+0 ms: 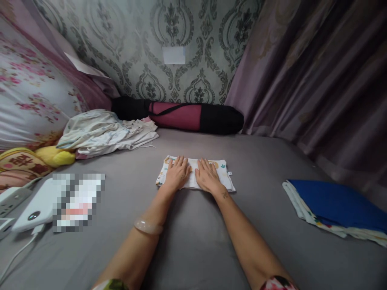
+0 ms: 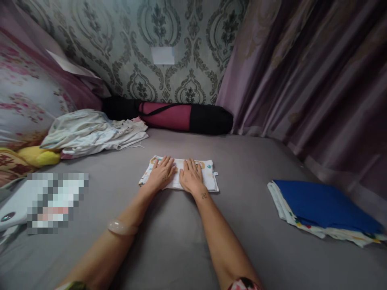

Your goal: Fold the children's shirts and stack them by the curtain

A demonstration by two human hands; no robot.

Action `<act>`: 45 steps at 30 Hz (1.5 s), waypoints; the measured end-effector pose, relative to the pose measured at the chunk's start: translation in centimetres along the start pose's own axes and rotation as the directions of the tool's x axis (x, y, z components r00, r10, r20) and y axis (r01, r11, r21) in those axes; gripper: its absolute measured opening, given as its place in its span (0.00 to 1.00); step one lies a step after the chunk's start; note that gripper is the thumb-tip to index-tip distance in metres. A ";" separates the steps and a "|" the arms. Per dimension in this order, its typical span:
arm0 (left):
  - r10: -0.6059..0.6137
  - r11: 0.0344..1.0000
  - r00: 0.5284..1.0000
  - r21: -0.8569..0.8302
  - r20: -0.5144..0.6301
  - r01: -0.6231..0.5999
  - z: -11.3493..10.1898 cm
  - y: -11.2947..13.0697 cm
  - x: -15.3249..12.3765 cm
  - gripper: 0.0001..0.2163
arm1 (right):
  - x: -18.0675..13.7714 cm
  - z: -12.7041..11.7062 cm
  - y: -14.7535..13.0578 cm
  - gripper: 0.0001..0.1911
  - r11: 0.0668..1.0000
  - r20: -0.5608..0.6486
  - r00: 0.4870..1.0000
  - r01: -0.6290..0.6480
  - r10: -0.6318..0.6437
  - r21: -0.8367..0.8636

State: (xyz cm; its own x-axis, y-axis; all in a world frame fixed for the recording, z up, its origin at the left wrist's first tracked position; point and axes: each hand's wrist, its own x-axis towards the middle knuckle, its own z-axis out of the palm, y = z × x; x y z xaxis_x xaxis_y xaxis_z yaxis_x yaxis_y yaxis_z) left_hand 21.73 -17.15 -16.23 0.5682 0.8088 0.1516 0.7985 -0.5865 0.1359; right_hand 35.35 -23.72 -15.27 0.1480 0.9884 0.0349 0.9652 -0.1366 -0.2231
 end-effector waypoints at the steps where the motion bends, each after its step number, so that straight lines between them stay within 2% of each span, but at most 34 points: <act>1: -0.011 1.000 1.000 0.005 -0.028 0.011 0.0 -0.1 0.0 0.23 | 0.0 -0.1 0.1 0.30 1.000 -0.019 1.000 -0.010 0.010 -0.002; 3: -0.025 1.000 0.999 0.012 -0.036 0.026 0.2 -0.4 0.0 0.23 | 0.1 -0.1 0.3 0.30 0.999 -0.042 0.999 -0.033 0.032 -0.017; 7: -0.035 0.999 0.999 -0.009 0.035 0.035 0.6 -0.9 0.1 0.23 | 0.1 0.4 0.6 0.30 0.998 0.001 0.999 -0.051 0.051 -0.044; 11: -0.050 0.998 0.997 -0.032 0.054 0.051 0.5 -0.9 0.1 0.23 | 0.1 0.4 0.6 0.30 0.998 0.010 0.999 -0.052 0.052 -0.047; 17: -0.038 0.999 0.998 -0.004 -0.056 0.038 0.3 -1.3 0.0 0.23 | -0.1 -0.5 1.1 0.29 0.994 -0.050 0.993 -0.105 0.104 -0.021; 22: -0.082 0.997 0.997 -0.014 0.011 0.082 0.3 -1.6 0.0 0.22 | -0.2 0.2 1.6 0.27 0.988 -0.031 0.988 -0.152 0.152 -0.028; 28: -0.104 0.994 0.995 -0.036 -0.012 0.103 -0.2 -1.5 0.1 0.22 | -0.1 -0.2 2.1 0.27 0.988 -0.028 0.988 -0.153 0.152 -0.030; 31: -0.150 0.988 0.988 -0.042 -0.041 0.148 -0.1 -1.7 0.1 0.22 | -0.1 -0.3 2.6 0.28 0.979 -0.050 0.979 -0.199 0.197 -0.042; 35: -0.162 0.986 0.987 -0.040 -0.012 0.161 0.4 -2.1 0.1 0.21 | -0.1 0.3 3.0 0.28 0.968 -0.042 0.970 -0.243 0.241 -0.064; 40: -0.160 0.986 0.987 -0.032 0.014 0.161 0.2 -2.0 0.0 0.21 | -0.1 0.4 3.2 0.28 0.971 -0.056 0.972 -0.231 0.228 -0.056; 45: -0.226 0.974 0.970 -0.040 -0.090 0.223 -0.4 -2.5 0.1 0.21 | -0.2 -0.3 4.0 0.29 0.959 -0.104 0.956 -0.279 0.273 -0.051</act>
State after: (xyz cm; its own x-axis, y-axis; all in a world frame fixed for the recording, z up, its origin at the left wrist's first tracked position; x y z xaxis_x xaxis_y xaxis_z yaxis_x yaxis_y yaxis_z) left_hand 19.74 -15.66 -16.20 0.3530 0.9130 0.2046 0.8965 -0.3926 0.2054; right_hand 39.29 -24.47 -15.86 0.4276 0.9009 0.0739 0.8951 -0.4106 -0.1736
